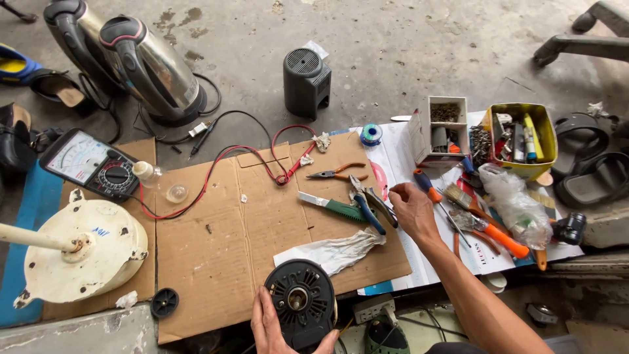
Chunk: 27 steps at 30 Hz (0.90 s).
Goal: The person disassembles a handheld electronic device, removes a circular component, and uses a power drill to work on the central hub. They then reassemble the device and briefly handle a small cylindrical object.
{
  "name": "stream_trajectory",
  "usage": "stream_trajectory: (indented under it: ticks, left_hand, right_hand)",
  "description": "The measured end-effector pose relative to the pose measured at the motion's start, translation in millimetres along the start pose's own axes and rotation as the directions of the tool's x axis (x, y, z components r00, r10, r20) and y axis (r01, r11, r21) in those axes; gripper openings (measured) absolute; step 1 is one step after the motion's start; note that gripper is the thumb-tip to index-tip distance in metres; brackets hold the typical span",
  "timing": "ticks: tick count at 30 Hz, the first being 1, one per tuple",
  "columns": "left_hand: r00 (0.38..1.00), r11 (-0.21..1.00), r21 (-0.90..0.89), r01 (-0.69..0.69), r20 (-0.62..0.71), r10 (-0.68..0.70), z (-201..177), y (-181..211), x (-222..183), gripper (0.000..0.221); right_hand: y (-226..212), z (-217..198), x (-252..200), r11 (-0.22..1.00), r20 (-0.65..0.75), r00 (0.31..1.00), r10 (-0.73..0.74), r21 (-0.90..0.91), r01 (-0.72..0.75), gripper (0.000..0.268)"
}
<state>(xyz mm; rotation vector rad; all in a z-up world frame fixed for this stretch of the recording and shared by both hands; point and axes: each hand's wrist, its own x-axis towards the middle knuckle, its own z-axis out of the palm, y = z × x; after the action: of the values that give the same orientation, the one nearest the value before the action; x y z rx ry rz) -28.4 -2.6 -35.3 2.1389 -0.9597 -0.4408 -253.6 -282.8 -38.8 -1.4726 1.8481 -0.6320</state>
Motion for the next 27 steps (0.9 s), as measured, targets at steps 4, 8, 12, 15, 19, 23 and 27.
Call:
stream_trajectory:
  ticks: [4,8,12,15,19,23,27]
  left_hand:
    - [0.998,0.995,0.073,0.068,0.011,-0.069,-1,5,-1,0.169]
    - [0.979,0.995,0.017,-0.100,-0.178,0.101,4,9,-4,0.136]
    - [0.971,0.934,0.304,-0.186,-0.089,0.222,23,-45,-6,0.058]
    - [0.893,0.920,0.273,-0.282,-0.277,0.356,37,-51,5,0.047]
    - [0.964,0.937,0.287,-0.198,-0.114,0.239,54,-104,0,0.057]
    - [0.945,0.882,0.383,-0.275,-0.063,0.321,44,-99,4,0.060]
    - [0.926,0.882,0.374,-0.285,-0.131,0.355,32,-75,4,0.056]
  right_hand:
    - [-11,34,-9,0.969,0.059,0.967,-0.246,-0.008,0.247,0.021]
    - [-7,84,-29,0.805,0.262,0.805,-0.532,-0.138,0.577,0.019]
    - [-11,86,-44,0.730,0.064,0.783,-0.619,-0.321,0.604,0.021]
    - [20,80,-16,0.768,-0.082,0.856,-0.511,-0.491,0.411,0.045]
    - [36,69,4,0.760,-0.093,0.907,-0.411,-0.584,0.284,0.066]
    - [22,58,5,0.804,0.058,0.947,-0.316,-0.513,0.299,0.078]
    - [-3,30,-10,0.982,0.062,0.996,-0.061,-0.175,0.071,0.069]
